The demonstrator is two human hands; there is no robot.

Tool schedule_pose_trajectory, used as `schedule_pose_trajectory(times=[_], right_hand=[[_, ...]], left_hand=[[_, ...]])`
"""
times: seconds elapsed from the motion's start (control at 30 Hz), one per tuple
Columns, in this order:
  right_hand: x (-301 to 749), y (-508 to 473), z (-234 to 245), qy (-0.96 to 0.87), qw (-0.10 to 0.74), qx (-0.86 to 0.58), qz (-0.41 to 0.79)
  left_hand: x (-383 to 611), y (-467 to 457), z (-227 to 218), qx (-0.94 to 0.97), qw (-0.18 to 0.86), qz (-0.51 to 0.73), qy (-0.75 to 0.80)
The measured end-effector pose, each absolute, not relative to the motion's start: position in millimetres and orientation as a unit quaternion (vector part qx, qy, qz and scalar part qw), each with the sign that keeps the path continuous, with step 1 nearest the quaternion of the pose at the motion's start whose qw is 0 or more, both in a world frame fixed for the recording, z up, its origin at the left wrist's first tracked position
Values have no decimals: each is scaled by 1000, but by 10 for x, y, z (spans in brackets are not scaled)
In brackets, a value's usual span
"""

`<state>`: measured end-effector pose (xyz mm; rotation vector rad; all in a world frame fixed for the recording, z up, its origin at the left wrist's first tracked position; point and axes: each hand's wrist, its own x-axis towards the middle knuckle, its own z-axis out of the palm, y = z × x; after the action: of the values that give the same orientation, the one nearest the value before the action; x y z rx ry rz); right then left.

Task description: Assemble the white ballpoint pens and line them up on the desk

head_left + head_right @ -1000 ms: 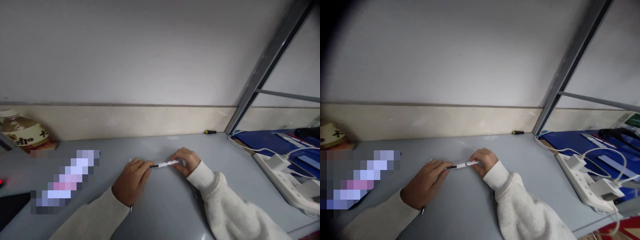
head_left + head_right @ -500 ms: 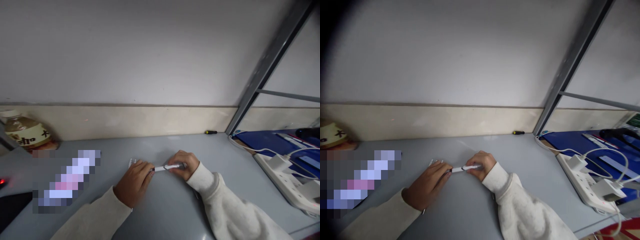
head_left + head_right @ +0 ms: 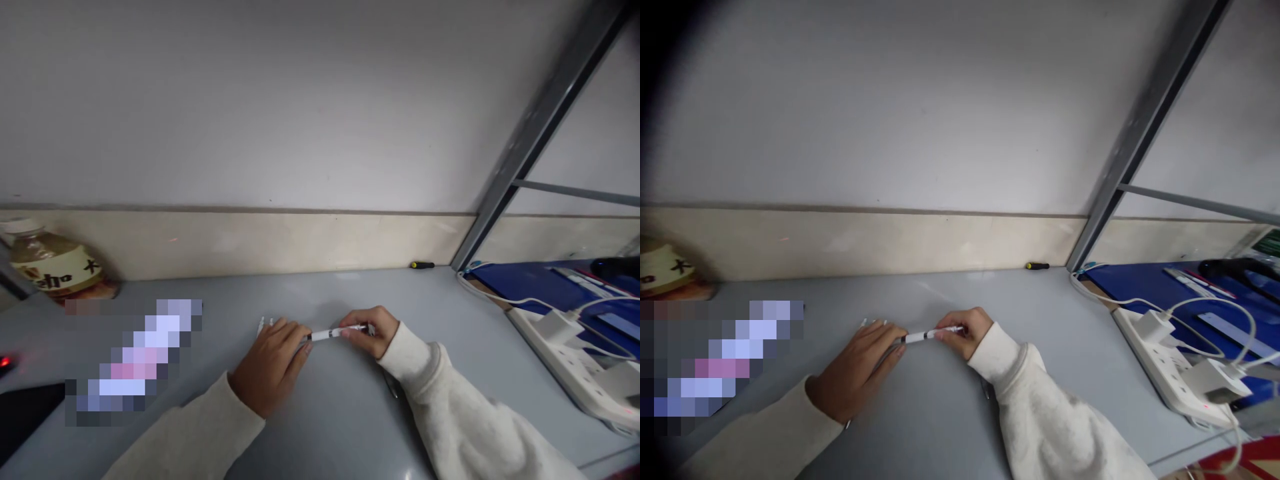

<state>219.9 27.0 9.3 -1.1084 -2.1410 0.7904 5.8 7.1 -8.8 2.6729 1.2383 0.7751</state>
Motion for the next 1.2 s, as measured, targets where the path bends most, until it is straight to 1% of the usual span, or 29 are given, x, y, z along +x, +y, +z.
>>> schedule_pose_trajectory(times=[0.07, 0.2, 0.33, 0.37, 0.5, 0.63, 0.77, 0.9, 1.0, 1.07, 1.13, 1.2], right_hand=[[2197, 273, 83, -810, 293, -417, 289], [2194, 278, 62, -799, 325, -410, 297], [2193, 281, 62, -796, 288, -438, 303], [2192, 280, 66, -795, 293, -436, 303], [2195, 286, 86, -777, 360, -398, 329], [2217, 307, 84, -775, 348, -413, 330], [2216, 306, 77, -757, 377, -416, 335], [2193, 280, 76, -774, 347, -401, 347], [2182, 276, 59, -743, 321, -434, 396], [2181, 280, 53, -724, 326, -441, 418], [2185, 281, 59, -729, 346, -430, 404], [2189, 275, 71, -742, 344, -424, 389]], left_hand=[[59, 69, -79, 876, 49, 253, 409], [53, 84, -71, 873, 44, 253, 414], [50, 89, -67, 873, 37, 257, 414], [49, 88, -65, 873, 35, 257, 412], [41, 85, -64, 872, 23, 260, 414], [36, 86, -66, 873, 14, 266, 408], [35, 90, -60, 873, 18, 264, 410], [30, 95, -71, 875, 17, 262, 407], [29, 95, -84, 879, 14, 264, 397], [32, 96, -86, 879, 12, 263, 397], [35, 96, -83, 877, 10, 260, 404], [36, 95, -77, 875, 10, 260, 408]])
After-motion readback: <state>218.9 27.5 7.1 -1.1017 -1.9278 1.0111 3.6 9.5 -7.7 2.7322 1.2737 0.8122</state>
